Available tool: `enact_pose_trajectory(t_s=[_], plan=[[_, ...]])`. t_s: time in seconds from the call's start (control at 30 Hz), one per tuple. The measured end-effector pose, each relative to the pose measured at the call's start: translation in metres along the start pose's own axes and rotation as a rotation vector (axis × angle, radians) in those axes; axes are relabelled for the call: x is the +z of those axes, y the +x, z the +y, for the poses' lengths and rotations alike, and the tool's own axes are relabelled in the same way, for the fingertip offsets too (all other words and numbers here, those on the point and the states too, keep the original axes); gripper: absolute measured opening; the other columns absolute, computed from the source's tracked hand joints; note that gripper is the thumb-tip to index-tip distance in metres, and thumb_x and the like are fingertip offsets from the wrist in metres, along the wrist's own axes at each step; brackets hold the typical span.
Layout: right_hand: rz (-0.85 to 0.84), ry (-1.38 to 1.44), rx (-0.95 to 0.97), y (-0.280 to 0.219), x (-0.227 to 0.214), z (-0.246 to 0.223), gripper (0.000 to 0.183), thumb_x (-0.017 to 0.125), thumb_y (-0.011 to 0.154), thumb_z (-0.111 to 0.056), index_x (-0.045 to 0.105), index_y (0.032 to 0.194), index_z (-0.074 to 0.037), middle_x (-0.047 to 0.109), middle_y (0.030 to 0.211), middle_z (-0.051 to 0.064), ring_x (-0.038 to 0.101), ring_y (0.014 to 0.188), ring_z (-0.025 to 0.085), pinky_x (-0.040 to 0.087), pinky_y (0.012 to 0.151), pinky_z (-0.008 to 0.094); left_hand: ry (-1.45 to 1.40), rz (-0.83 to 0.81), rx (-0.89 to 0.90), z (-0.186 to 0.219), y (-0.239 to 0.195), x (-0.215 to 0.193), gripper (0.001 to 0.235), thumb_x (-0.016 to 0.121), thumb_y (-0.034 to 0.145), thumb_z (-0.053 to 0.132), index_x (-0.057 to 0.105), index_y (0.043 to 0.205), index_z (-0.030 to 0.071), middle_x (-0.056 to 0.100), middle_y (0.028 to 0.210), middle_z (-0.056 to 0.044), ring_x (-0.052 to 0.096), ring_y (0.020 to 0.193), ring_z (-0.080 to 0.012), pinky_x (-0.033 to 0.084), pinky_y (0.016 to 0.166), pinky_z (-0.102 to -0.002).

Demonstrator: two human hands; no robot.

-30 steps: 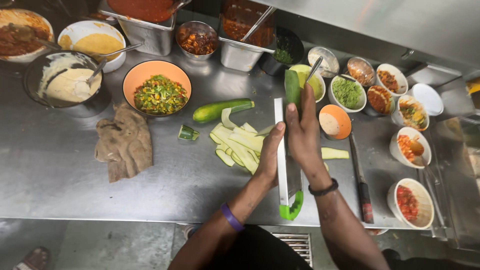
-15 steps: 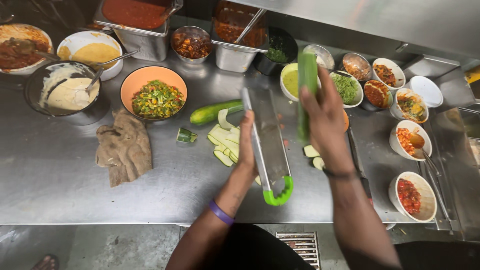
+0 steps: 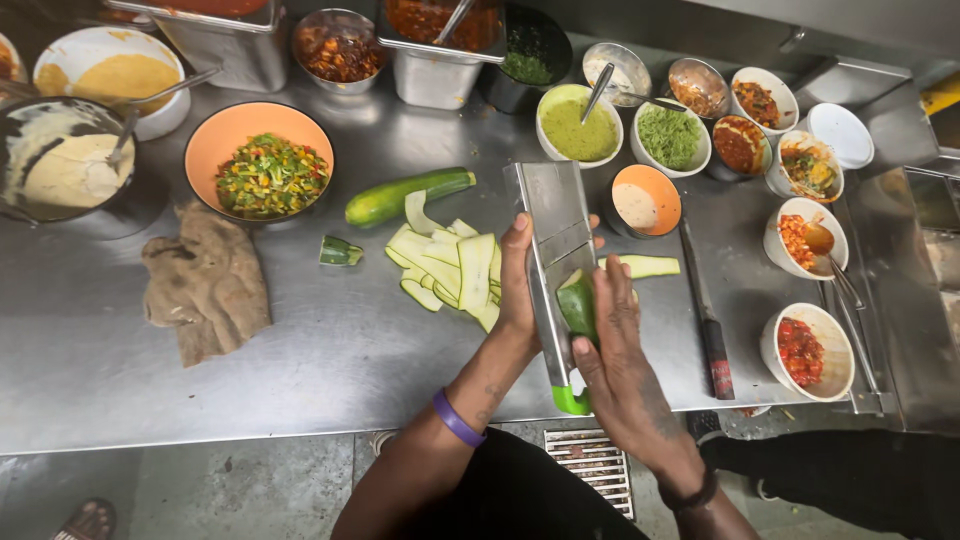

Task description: The person uses a mandoline slicer to cut a zucchini into thin, uniform strips on a stainless steel countertop. They then arrange the sliced zucchini strips in neat rows on the counter surface.

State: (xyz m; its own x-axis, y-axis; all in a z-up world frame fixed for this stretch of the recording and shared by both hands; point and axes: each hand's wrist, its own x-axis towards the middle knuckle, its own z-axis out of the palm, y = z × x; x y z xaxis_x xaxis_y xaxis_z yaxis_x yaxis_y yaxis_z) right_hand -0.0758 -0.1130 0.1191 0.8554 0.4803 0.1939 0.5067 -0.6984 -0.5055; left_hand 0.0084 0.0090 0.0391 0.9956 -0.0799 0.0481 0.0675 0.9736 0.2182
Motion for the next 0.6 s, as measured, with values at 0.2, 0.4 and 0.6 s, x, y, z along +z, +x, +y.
enact_pose_trajectory(t_s=[0.2, 0.4, 0.6], plan=[[0.071, 0.046, -0.032, -0.004, 0.000, 0.001, 0.060, 0.040, 0.109, -0.021, 0.022, 0.161, 0.002, 0.021, 0.170, 0.025, 0.021, 0.159, 0.040, 0.021, 0.126, 0.044, 0.017, -0.084, -0.018, -0.016, -0.008, 0.000, 0.073, 0.050, 0.102, 0.062, 0.059, 0.135, -0.003, 0.066, 0.112, -0.015, 0.067, 0.098, -0.0217, 0.057, 0.090, -0.038], [0.141, 0.036, -0.001, -0.003, 0.005, -0.005, 0.059, 0.037, 0.110, -0.019, 0.020, 0.162, 0.003, 0.023, 0.170, 0.025, 0.027, 0.158, 0.039, 0.025, 0.126, 0.043, 0.117, -0.120, 0.081, -0.032, -0.009, -0.003, 0.063, 0.056, 0.106, 0.053, 0.061, 0.132, -0.004, 0.067, 0.111, -0.014, 0.065, 0.100, -0.0190, 0.054, 0.093, -0.034], [0.103, -0.081, -0.052, -0.012, 0.000, -0.005, 0.061, 0.040, 0.108, -0.018, 0.020, 0.161, 0.004, 0.015, 0.170, 0.027, 0.018, 0.157, 0.042, 0.021, 0.125, 0.046, 0.002, -0.121, -0.007, -0.030, -0.018, 0.005, 0.065, 0.052, 0.103, 0.056, 0.062, 0.127, -0.003, 0.067, 0.106, -0.012, 0.070, 0.097, -0.0206, 0.057, 0.091, -0.034]])
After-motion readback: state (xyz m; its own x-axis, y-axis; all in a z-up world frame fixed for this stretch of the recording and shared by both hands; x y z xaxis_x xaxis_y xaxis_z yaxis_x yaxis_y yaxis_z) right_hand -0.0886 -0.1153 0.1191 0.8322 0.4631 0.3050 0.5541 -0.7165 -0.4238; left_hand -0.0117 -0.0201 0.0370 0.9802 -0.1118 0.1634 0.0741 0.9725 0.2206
